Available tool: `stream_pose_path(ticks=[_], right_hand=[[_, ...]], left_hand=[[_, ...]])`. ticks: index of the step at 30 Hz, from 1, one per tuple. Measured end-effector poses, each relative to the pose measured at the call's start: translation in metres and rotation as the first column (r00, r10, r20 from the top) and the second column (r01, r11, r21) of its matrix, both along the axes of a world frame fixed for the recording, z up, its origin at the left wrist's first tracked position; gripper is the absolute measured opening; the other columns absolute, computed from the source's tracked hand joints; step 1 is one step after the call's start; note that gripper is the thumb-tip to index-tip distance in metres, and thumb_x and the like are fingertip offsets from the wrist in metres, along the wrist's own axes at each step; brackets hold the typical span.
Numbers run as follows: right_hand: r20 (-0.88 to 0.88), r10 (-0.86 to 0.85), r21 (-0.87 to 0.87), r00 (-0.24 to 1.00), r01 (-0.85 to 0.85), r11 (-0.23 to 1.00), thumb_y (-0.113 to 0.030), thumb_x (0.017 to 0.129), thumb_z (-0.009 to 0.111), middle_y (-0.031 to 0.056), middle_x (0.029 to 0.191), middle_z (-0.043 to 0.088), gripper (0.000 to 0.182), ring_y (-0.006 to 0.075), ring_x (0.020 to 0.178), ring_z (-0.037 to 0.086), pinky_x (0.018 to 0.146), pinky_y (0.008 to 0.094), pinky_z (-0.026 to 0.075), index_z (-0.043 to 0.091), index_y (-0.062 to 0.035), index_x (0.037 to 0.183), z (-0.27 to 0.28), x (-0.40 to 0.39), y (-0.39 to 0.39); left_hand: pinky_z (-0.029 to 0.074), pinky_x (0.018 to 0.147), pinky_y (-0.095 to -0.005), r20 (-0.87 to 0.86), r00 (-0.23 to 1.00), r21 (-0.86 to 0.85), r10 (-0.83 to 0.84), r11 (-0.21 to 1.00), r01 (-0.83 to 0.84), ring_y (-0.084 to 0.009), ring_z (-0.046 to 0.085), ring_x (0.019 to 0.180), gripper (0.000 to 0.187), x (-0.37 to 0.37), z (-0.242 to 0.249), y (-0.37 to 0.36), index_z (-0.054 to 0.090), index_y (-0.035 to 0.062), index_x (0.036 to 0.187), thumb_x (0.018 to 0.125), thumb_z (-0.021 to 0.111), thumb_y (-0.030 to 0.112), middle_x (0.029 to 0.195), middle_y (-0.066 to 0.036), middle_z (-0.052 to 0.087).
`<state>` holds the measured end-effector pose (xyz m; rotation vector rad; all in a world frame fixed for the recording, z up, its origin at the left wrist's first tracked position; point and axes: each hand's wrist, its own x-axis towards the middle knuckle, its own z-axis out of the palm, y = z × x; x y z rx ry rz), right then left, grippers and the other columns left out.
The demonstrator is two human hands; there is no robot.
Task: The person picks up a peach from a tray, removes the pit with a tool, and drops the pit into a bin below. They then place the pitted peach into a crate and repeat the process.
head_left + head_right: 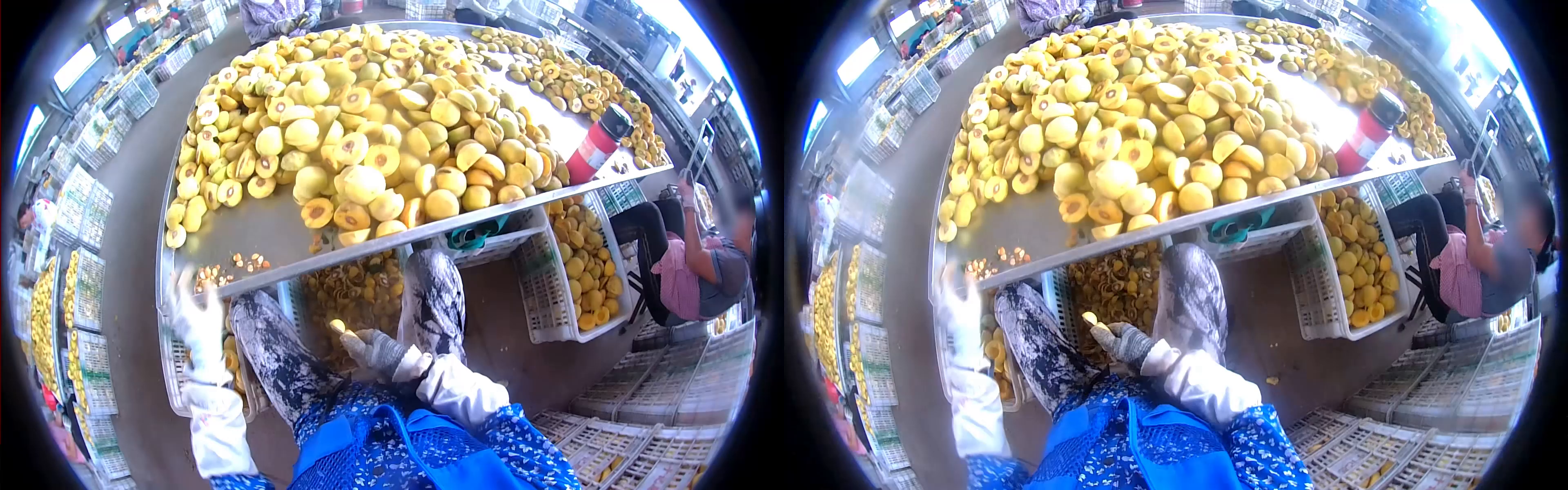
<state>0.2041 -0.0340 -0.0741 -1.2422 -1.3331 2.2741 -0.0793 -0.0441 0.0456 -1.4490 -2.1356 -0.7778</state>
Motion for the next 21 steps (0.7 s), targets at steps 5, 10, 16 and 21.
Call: stream_pose_path(ticks=[5, 10, 16, 21], right_hand=[[-0.126, -0.294, 0.387, 0.948, 0.32, 0.865, -0.027, 0.085, 0.066, -0.0016, 0.076, 0.057, 0.029, 0.0073, 0.069, 0.049, 0.063, 0.0238, 0.043, 0.059, -0.0018, 0.098, 0.047, 0.035, 0.04], [-0.412, -0.455, 0.536, 0.789, 0.614, 0.579, -0.025, 0.09, 0.057, -0.0012, 0.074, 0.056, 0.026, 0.0096, 0.062, 0.048, 0.057, 0.0254, 0.04, 0.059, -0.0033, 0.104, 0.073, 0.07, 0.066], [-0.151, -0.382, 0.343, 0.912, 0.41, 0.845, -0.024, 0.087, 0.063, -0.0059, 0.068, 0.05, 0.025, 0.0032, 0.059, 0.041, 0.051, 0.0198, 0.034, 0.058, -0.0043, 0.103, 0.064, 0.038, 0.047], [-0.125, -0.31, 0.144, 0.942, 0.327, 0.934, -0.023, 0.086, 0.064, -0.0074, 0.065, 0.048, 0.023, 0.002, 0.055, 0.039, 0.048, 0.0191, 0.031, 0.058, -0.0075, 0.103, 0.068, 0.001, 0.026]], left_hand=[[0.038, 0.096, -0.0428, -0.145, 0.717, -0.274, -0.681, 0.724, 0.633, -0.0292, 0.047, 0.115, 0.043, 0.148, 0.031, 0.164, 0.057, 0.0147, 0.117, 0.076, 0.062, 0.029, 0.127, -0.01, 0.049], [0.038, 0.088, -0.0527, -0.094, 0.781, -0.814, -0.618, 0.499, 0.296, -0.025, 0.04, 0.117, 0.045, 0.207, 0.02, 0.227, 0.061, 0.0215, 0.111, 0.081, 0.045, 0.051, 0.12, -0.004, 0.049], [0.046, 0.078, -0.0441, -0.12, 0.774, -0.598, -0.622, 0.667, 0.444, -0.0258, 0.046, 0.104, 0.032, 0.13, -0.004, 0.191, 0.067, 0.019, 0.088, 0.074, 0.052, 0.044, 0.109, -0.003, 0.053], [0.046, 0.085, -0.0447, 0.175, 0.804, -0.241, -0.568, 0.767, 0.594, -0.0341, 0.049, 0.105, 0.036, 0.024, -0.049, 0.165, 0.054, 0.019, 0.105, 0.073, 0.065, 0.031, 0.115, -0.01, 0.047]])
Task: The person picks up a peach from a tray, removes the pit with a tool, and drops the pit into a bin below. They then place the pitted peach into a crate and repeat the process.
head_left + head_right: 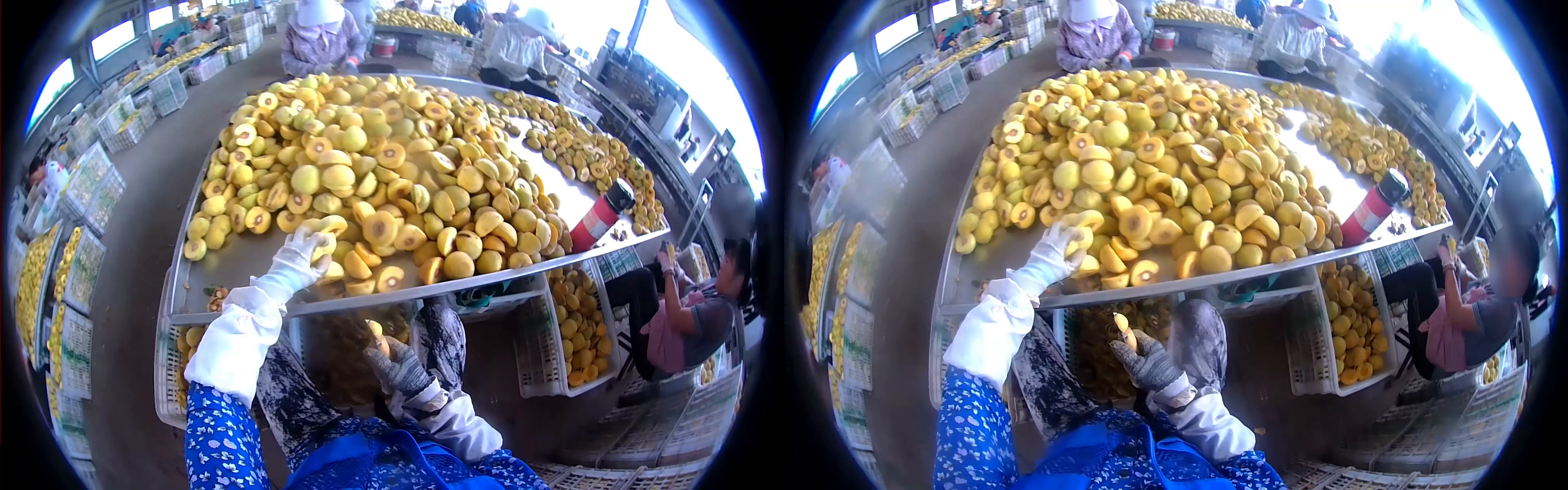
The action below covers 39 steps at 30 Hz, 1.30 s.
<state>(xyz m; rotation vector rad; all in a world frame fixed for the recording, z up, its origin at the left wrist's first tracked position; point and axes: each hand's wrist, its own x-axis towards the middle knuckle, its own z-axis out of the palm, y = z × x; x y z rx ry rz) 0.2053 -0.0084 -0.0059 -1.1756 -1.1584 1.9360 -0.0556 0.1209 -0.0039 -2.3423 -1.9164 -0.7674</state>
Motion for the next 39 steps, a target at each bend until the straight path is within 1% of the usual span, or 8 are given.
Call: stream_pose_path(ticks=[6, 10, 12, 14, 16, 19, 25, 39], right_hand=[[0.234, 0.097, 0.472, 0.967, -0.2, 0.859, -0.025, 0.084, 0.065, 0.0057, 0.073, 0.059, 0.027, 0.0165, 0.065, 0.054, 0.06, 0.032, 0.045, 0.056, -0.0044, 0.098, -0.003, -0.019, -0.01], [0.589, -0.111, 0.699, 0.801, -0.436, 0.567, -0.021, 0.08, 0.068, 0.0136, 0.067, 0.056, 0.024, 0.0296, 0.053, 0.055, 0.049, 0.037, 0.043, 0.052, -0.0042, 0.088, 0.047, -0.017, -0.021], [0.376, -0.256, 0.875, 0.891, -0.25, 0.415, -0.023, 0.081, 0.067, 0.0137, 0.062, 0.056, 0.024, 0.0323, 0.055, 0.056, 0.049, 0.038, 0.043, 0.051, -0.0046, 0.087, 0.019, -0.028, -0.028], [0.637, -0.188, 0.57, 0.748, -0.293, 0.768, -0.023, 0.083, 0.065, 0.0105, 0.066, 0.058, 0.024, 0.0269, 0.053, 0.056, 0.05, 0.0371, 0.044, 0.054, -0.0047, 0.094, -0.047, -0.046, -0.03], [0.566, 0.285, -0.064, 0.773, -0.304, 0.951, -0.024, 0.087, 0.061, 0.0048, 0.068, 0.059, 0.02, 0.0188, 0.052, 0.054, 0.049, 0.0337, 0.045, 0.055, -0.0047, 0.091, -0.057, -0.047, -0.03], [-0.069, 0.046, 0.042, 0.997, -0.044, 0.998, -0.02, 0.092, 0.054, -0.0011, 0.073, 0.058, 0.018, 0.0072, 0.064, 0.051, 0.056, 0.0244, 0.044, 0.058, -0.0033, 0.093, -0.039, -0.041, -0.041], [0.447, -0.037, 0.61, 0.894, -0.275, 0.743, -0.021, 0.091, 0.051, 0.0243, 0.08, 0.059, 0.021, 0.0405, 0.077, 0.058, 0.061, 0.043, 0.045, 0.056, -0.0015, 0.097, 0.001, -0.034, -0.025], [0.705, -0.058, 0.61, 0.707, -0.563, 0.557, -0.017, 0.091, 0.042, 0.0221, 0.088, 0.056, 0.033, 0.0387, 0.069, 0.057, 0.059, 0.0453, 0.046, 0.051, -0.0061, 0.121, -0.035, -0.031, -0.028]], left_hand=[[0.048, 0.08, -0.0354, 0.537, 0.827, 0.052, 0.165, 0.972, -0.228, -0.0255, 0.056, 0.091, 0.048, -0.039, -0.024, -0.016, 0.046, 0.0112, 0.111, 0.072, 0.073, 0.024, 0.102, -0.011, 0.051], [0.055, 0.061, -0.0418, 0.856, -0.512, -0.05, 0.068, 0.998, 0.049, -0.0336, 0.061, 0.077, 0.039, -0.051, 0.021, -0.064, 0.048, 0.0068, 0.108, 0.086, 0.058, 0.037, 0.085, -0.011, 0.056], [0.056, 0.065, -0.0445, 0.734, -0.677, -0.005, 0.054, 0.997, 0.074, -0.0399, 0.06, 0.081, 0.05, -0.055, 0.016, -0.078, 0.052, 0.0036, 0.107, 0.086, 0.052, 0.049, 0.091, -0.015, 0.058], [0.055, 0.067, -0.0452, 0.614, -0.785, -0.033, 0.079, 0.997, 0.074, -0.0399, 0.06, 0.082, 0.051, -0.03, 0.036, -0.105, 0.054, 0.0026, 0.105, 0.085, 0.051, 0.05, 0.094, -0.017, 0.059], [0.054, 0.071, -0.0483, 0.581, -0.8, -0.096, 0.15, 0.989, 0.116, -0.0389, 0.06, 0.084, 0.052, -0.017, 0.03, -0.121, 0.056, 0.0014, 0.102, 0.085, 0.05, 0.05, 0.093, -0.02, 0.06], [0.053, 0.074, -0.0458, 0.64, -0.754, -0.021, 0.148, 0.984, 0.175, -0.0361, 0.062, 0.083, 0.051, 0.005, 0.001, -0.141, 0.056, 0.0009, 0.106, 0.086, 0.05, 0.047, 0.094, -0.02, 0.062], [0.053, 0.066, -0.0392, 0.707, -0.673, -0.091, 0.219, 0.971, 0.221, -0.0323, 0.062, 0.072, 0.053, 0.066, -0.013, -0.144, 0.053, -0.0002, 0.107, 0.088, 0.046, 0.048, 0.086, -0.019, 0.062], [0.053, 0.061, -0.0338, 0.842, -0.478, -0.257, 0.249, 0.965, 0.049, -0.0273, 0.061, 0.064, 0.045, 0.105, -0.041, -0.154, 0.054, -0.0018, 0.101, 0.092, 0.045, 0.041, 0.081, -0.019, 0.062]])
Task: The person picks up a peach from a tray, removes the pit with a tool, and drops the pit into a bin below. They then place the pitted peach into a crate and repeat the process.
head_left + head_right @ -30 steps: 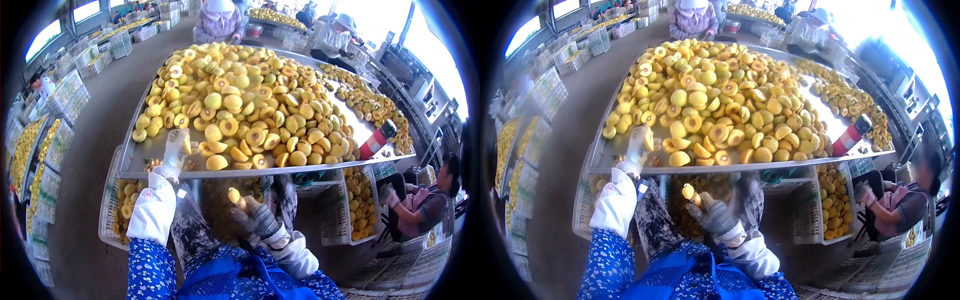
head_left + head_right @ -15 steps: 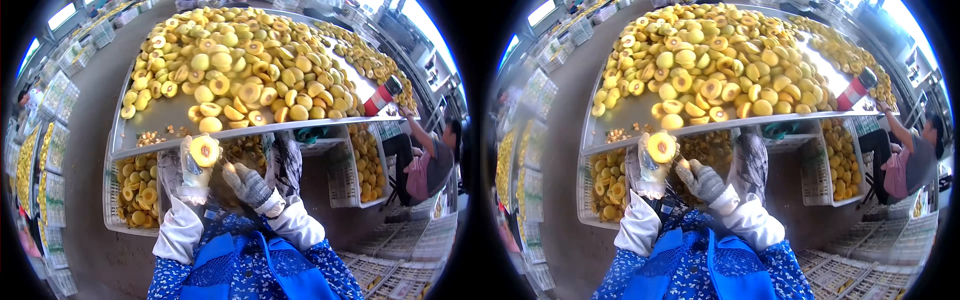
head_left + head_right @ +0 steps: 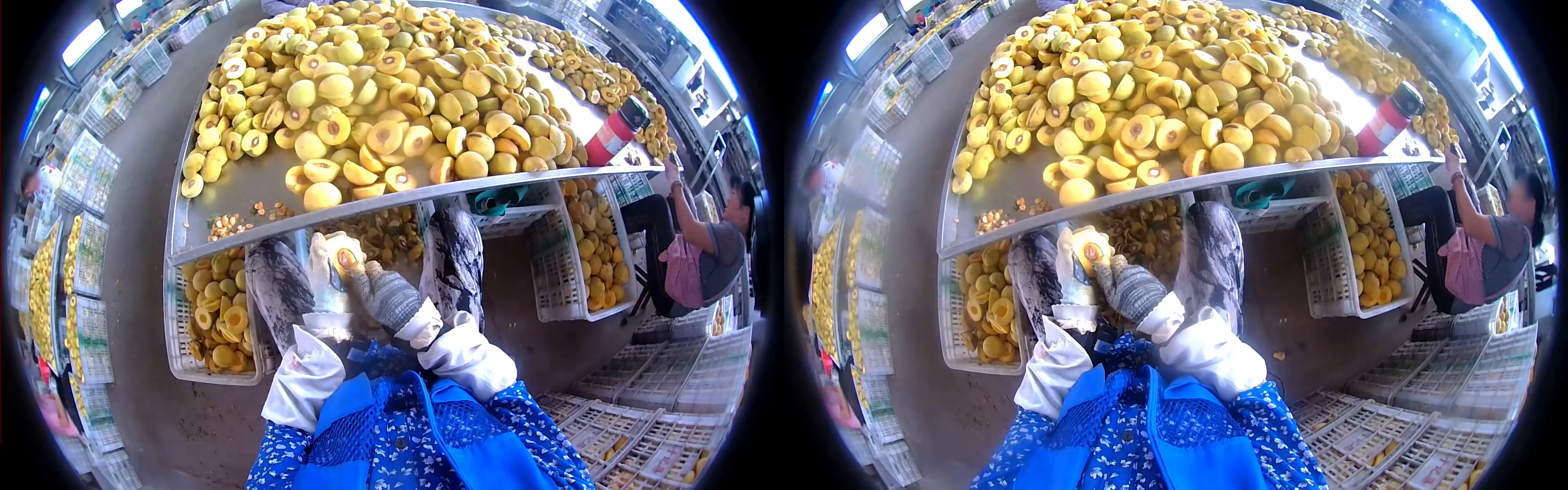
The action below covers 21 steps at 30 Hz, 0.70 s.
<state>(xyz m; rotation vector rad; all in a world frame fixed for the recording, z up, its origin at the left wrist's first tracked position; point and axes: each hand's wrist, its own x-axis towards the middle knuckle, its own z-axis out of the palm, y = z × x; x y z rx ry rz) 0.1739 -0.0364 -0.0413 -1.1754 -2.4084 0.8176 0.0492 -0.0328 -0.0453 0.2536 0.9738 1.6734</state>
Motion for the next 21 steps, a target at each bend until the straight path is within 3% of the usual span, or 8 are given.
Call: stream_pose_path(ticks=[4, 7, 9, 13, 17, 19, 20, 21], right_hand=[[-0.253, 0.07, -0.33, 0.965, -0.154, 0.931, -0.019, 0.093, 0.041, 0.018, 0.083, 0.057, 0.033, 0.0342, 0.064, 0.057, 0.057, 0.0416, 0.046, 0.051, -0.0043, 0.121, -0.001, 0.017, 0.01], [-0.523, -0.24, -0.797, 0.818, -0.368, 0.479, -0.032, 0.094, 0.046, 0.0053, 0.067, 0.056, 0.032, 0.0185, 0.052, 0.052, 0.046, 0.0311, 0.041, 0.055, -0.0046, 0.107, 0.004, 0.031, 0.017], [-0.533, -0.57, -0.789, 0.626, -0.611, 0.067, -0.046, 0.089, 0.052, 0.0023, 0.058, 0.054, 0.041, 0.0143, 0.036, 0.044, 0.032, 0.0273, 0.032, 0.06, -0.0062, 0.085, -0.004, 0.032, 0.013], [-0.451, -0.668, -0.87, 0.592, -0.459, 0.18, -0.051, 0.086, 0.054, -0.0001, 0.049, 0.047, 0.04, 0.0112, 0.033, 0.038, 0.03, 0.0246, 0.026, 0.056, -0.0126, 0.078, -0.005, -0.002, 0.001], [-0.549, -0.32, -0.825, 0.772, -0.563, 0.056, -0.061, 0.083, 0.051, -0.0006, 0.049, 0.047, 0.049, 0.0097, 0.036, 0.039, 0.033, 0.0229, 0.028, 0.057, -0.0122, 0.079, -0.008, 0.026, 0.01], [-0.591, -0.384, -0.745, 0.709, -0.662, -0.077, -0.063, 0.082, 0.051, 0.0014, 0.05, 0.049, 0.052, 0.0099, 0.036, 0.041, 0.033, 0.0227, 0.03, 0.057, -0.011, 0.079, 0.011, 0.032, 0.004], [-0.552, -0.506, -0.757, 0.663, -0.653, -0.031, -0.055, 0.085, 0.05, 0.0018, 0.055, 0.051, 0.046, 0.0102, 0.043, 0.045, 0.038, 0.0223, 0.034, 0.057, -0.0104, 0.08, 0.018, 0.025, -0.004], [-0.515, -0.615, -0.767, 0.596, -0.641, 0.021, -0.047, 0.089, 0.05, 0.0022, 0.06, 0.053, 0.039, 0.0106, 0.05, 0.049, 0.044, 0.0219, 0.038, 0.057, -0.0098, 0.081, 0.024, 0.017, -0.011]], left_hand=[[0.053, 0.059, -0.0309, -0.276, 0.951, -0.061, -0.14, 0.99, 0.128, -0.0233, 0.061, 0.059, 0.043, -0.003, 0.014, -0.002, 0.059, -0.0041, 0.092, 0.093, 0.046, 0.036, 0.074, -0.017, 0.063], [0.051, 0.059, -0.0256, -0.312, 0.869, -0.111, -0.384, 0.923, 0.368, -0.0157, 0.062, 0.064, 0.03, -0.009, 0.035, 0.0, 0.062, -0.0041, 0.092, 0.091, 0.053, 0.025, 0.076, -0.013, 0.065], [0.052, 0.066, -0.0286, -0.318, 0.925, 0.188, -0.21, 0.942, 0.278, -0.0186, 0.063, 0.072, 0.032, -0.001, 0.047, -0.006, 0.059, -0.0045, 0.099, 0.091, 0.053, 0.026, 0.082, -0.015, 0.065], [0.051, 0.072, -0.0269, -0.2, 0.965, 0.15, -0.169, 0.968, 0.201, -0.0193, 0.063, 0.077, 0.023, -0.006, 0.024, -0.014, 0.059, -0.0031, 0.097, 0.09, 0.055, 0.019, 0.088, -0.013, 0.064], [0.05, 0.067, -0.0222, -0.712, 0.584, -0.053, -0.39, 0.859, 0.509, -0.0099, 0.06, 0.074, 0.01, -0.019, 0.045, -0.013, 0.063, -0.002, 0.092, 0.086, 0.059, 0.004, 0.085, -0.007, 0.065], [0.054, 0.063, -0.0278, -0.299, 0.88, 0.021, -0.369, 0.919, 0.393, -0.0177, 0.063, 0.073, 0.013, -0.009, 0.068, -0.013, 0.062, -0.0014, 0.089, 0.087, 0.059, 0.011, 0.086, -0.011, 0.065], [0.055, 0.056, -0.0341, -0.054, 0.965, 0.313, -0.257, 0.913, 0.261, -0.0275, 0.064, 0.068, 0.022, -0.002, 0.045, -0.01, 0.059, -0.0006, 0.095, 0.088, 0.057, 0.021, 0.089, -0.015, 0.064], [0.056, 0.055, -0.0374, 0.193, 0.95, 0.195, -0.246, 0.958, 0.209, -0.0324, 0.064, 0.066, 0.03, -0.002, 0.032, -0.004, 0.055, -0.0003, 0.103, 0.088, 0.057, 0.025, 0.091, -0.018, 0.063]])
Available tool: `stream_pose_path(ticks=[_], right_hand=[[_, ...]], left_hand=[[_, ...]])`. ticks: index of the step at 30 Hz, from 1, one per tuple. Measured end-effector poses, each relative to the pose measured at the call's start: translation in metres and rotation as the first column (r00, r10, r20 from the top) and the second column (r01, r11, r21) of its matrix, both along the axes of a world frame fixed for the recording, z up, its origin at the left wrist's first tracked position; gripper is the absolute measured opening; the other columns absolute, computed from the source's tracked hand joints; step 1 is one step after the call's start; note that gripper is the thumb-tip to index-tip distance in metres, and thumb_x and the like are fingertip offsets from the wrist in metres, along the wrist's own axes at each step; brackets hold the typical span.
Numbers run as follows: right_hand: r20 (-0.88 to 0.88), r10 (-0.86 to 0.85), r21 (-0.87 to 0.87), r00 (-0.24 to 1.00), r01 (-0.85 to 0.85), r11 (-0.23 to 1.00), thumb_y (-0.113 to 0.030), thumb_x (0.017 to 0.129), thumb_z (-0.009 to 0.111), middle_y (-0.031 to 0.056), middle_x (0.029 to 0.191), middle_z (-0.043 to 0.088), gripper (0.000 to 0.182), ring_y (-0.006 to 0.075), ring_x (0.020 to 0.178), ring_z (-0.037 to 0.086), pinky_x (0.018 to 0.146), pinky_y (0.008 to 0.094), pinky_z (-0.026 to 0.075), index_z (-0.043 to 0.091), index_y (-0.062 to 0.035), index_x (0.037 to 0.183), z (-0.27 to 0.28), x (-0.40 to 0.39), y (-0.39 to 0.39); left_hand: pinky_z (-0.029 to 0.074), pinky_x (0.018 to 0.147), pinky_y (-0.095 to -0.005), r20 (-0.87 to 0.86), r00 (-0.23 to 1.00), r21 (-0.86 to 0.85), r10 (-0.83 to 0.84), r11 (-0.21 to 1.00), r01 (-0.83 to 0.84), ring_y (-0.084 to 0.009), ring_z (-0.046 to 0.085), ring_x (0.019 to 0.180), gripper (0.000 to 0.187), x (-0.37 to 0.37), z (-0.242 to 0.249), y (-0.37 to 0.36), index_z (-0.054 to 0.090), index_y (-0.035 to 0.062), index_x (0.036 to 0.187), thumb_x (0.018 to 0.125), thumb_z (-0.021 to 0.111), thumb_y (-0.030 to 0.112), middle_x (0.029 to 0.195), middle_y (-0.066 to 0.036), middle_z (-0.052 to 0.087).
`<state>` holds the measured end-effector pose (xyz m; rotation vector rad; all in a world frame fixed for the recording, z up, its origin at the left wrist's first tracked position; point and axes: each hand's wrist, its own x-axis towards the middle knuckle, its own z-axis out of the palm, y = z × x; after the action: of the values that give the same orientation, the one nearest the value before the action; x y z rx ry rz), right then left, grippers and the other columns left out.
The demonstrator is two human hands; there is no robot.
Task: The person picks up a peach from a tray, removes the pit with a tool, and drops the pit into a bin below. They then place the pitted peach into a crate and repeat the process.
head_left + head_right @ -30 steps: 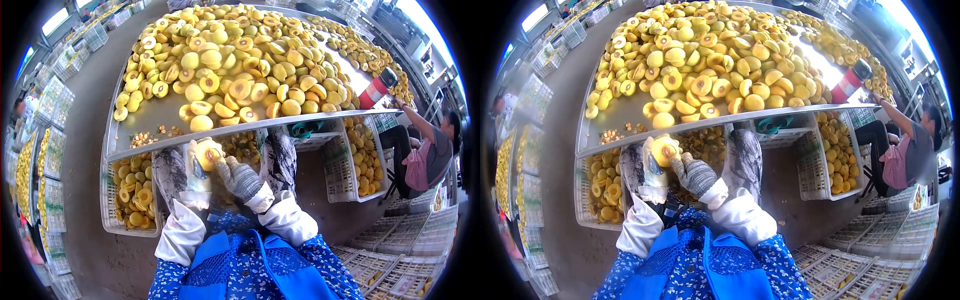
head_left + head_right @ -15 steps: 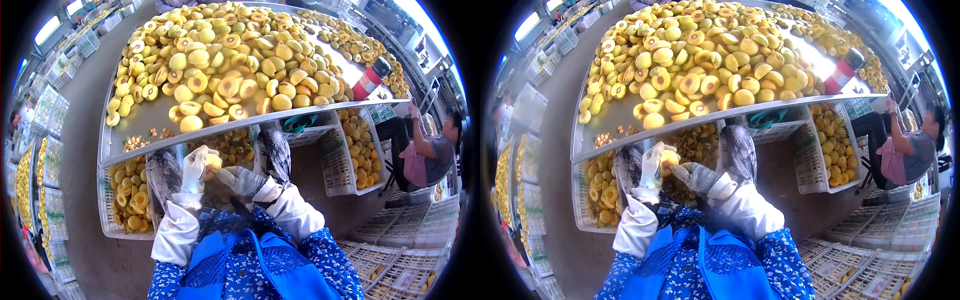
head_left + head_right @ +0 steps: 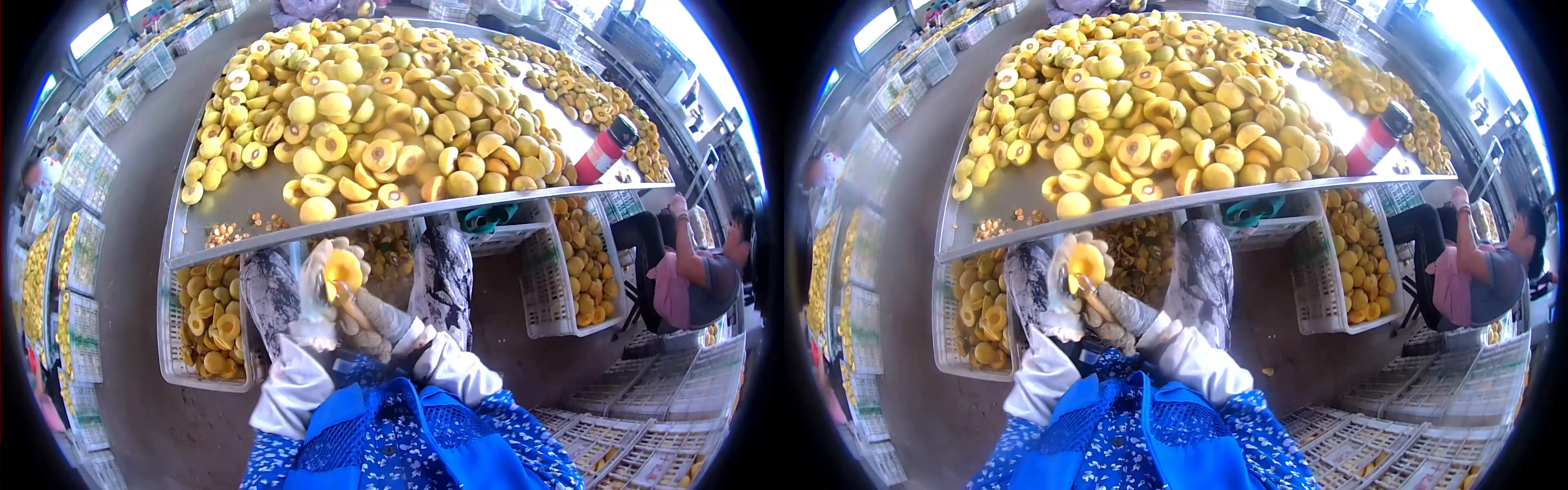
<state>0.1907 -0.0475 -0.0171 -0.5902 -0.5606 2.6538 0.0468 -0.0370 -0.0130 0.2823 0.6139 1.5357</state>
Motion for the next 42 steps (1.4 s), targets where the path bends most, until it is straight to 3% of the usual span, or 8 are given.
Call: stream_pose_path(ticks=[8, 13, 20, 22, 24, 36, 39, 42], right_hand=[[0.464, -0.248, 0.291, 0.85, 0.118, 0.949, -0.048, 0.091, 0.048, -0.0022, 0.056, 0.048, 0.037, 0.0101, 0.037, 0.039, 0.034, 0.0249, 0.029, 0.055, -0.013, 0.078, -0.07, 0.0, 0.015], [0.489, -0.21, 0.118, 0.847, 0.175, 0.978, -0.051, 0.088, 0.052, -0.0023, 0.053, 0.048, 0.037, 0.0115, 0.035, 0.04, 0.031, 0.0252, 0.03, 0.053, -0.016, 0.073, -0.083, 0.003, 0.027], [0.454, -0.189, 0.123, 0.871, 0.148, 0.981, -0.041, 0.092, 0.05, -0.0067, 0.053, 0.043, 0.029, 0.0077, 0.038, 0.037, 0.032, 0.0254, 0.027, 0.053, -0.0174, 0.075, -0.101, -0.003, 0.026], [0.383, -0.258, 0.154, 0.887, 0.214, 0.965, -0.038, 0.092, 0.051, -0.0077, 0.054, 0.045, 0.026, 0.0066, 0.04, 0.038, 0.033, 0.0243, 0.028, 0.056, -0.017, 0.079, -0.103, 0.001, 0.024], [0.413, -0.24, 0.151, 0.878, 0.194, 0.969, -0.039, 0.091, 0.052, -0.0044, 0.056, 0.047, 0.029, 0.0094, 0.041, 0.043, 0.035, 0.0246, 0.031, 0.053, -0.0145, 0.076, -0.106, 0.003, 0.023], [0.482, -0.207, 0.155, 0.851, 0.15, 0.976, -0.036, 0.091, 0.054, -0.0033, 0.061, 0.05, 0.023, 0.0095, 0.043, 0.044, 0.036, 0.0247, 0.034, 0.057, -0.0131, 0.093, -0.107, 0.004, 0.023], [0.465, -0.254, 0.315, 0.848, 0.111, 0.943, -0.036, 0.091, 0.053, -0.0052, 0.061, 0.048, 0.022, 0.0081, 0.044, 0.043, 0.036, 0.024, 0.032, 0.057, -0.0146, 0.092, -0.111, 0.005, 0.02], [0.42, -0.351, 0.475, 0.837, 0.127, 0.871, -0.033, 0.092, 0.052, -0.0073, 0.062, 0.048, 0.02, 0.0065, 0.045, 0.042, 0.038, 0.0212, 0.032, 0.058, -0.0148, 0.088, -0.086, 0.004, 0.023]], left_hand=[[0.051, 0.057, -0.0261, -0.771, 0.351, 0.264, 0.532, 0.768, -0.584, -0.0165, 0.062, 0.067, 0.016, -0.034, 0.018, -0.012, 0.062, -0.0048, 0.091, 0.087, 0.055, 0.009, 0.078, -0.011, 0.065], [0.057, 0.064, -0.0383, -0.08, 0.907, -0.166, 0.415, 0.891, -0.422, -0.0306, 0.064, 0.072, 0.037, -0.064, 0.011, -0.014, 0.058, 0.0033, 0.101, 0.091, 0.05, 0.038, 0.09, -0.017, 0.065], [0.055, 0.062, -0.0335, -0.468, 0.772, -0.032, 0.431, 0.864, -0.502, -0.0254, 0.064, 0.07, 0.043, -0.075, 0.02, -0.012, 0.057, -0.0002, 0.101, 0.094, 0.043, 0.04, 0.086, -0.016, 0.064], [0.051, 0.065, -0.0285, -0.978, -0.033, 0.177, 0.207, 0.731, -0.659, -0.0191, 0.063, 0.074, 0.033, -0.124, 0.009, -0.023, 0.058, -0.001, 0.099, 0.092, 0.049, 0.031, 0.087, -0.013, 0.065], [0.047, 0.08, -0.0378, -0.238, -0.928, 0.466, -0.288, 0.804, -0.369, -0.0288, 0.06, 0.091, 0.036, -0.137, 0.043, -0.019, 0.058, 0.0038, 0.109, 0.082, 0.063, 0.027, 0.102, -0.014, 0.062], [0.045, 0.085, -0.0418, -0.698, -0.618, -0.342, -0.362, 0.927, -0.156, -0.0331, 0.058, 0.098, 0.05, -0.113, 0.024, 0.149, 0.048, 0.0069, 0.11, 0.072, 0.066, 0.034, 0.103, -0.018, 0.061], [0.049, 0.076, -0.0394, -0.886, -0.373, -0.149, -0.276, 0.93, -0.336, -0.0301, 0.063, 0.084, 0.041, -0.106, 0.04, 0.122, 0.051, 0.0079, 0.105, 0.071, 0.068, 0.024, 0.09, -0.015, 0.064], [0.051, 0.064, -0.0353, -0.859, 0.504, -0.096, 0.091, 0.937, -0.334, -0.0233, 0.063, 0.068, 0.031, -0.111, 0.042, 0.09, 0.056, 0.0079, 0.098, 0.074, 0.065, 0.026, 0.084, -0.01, 0.064]])
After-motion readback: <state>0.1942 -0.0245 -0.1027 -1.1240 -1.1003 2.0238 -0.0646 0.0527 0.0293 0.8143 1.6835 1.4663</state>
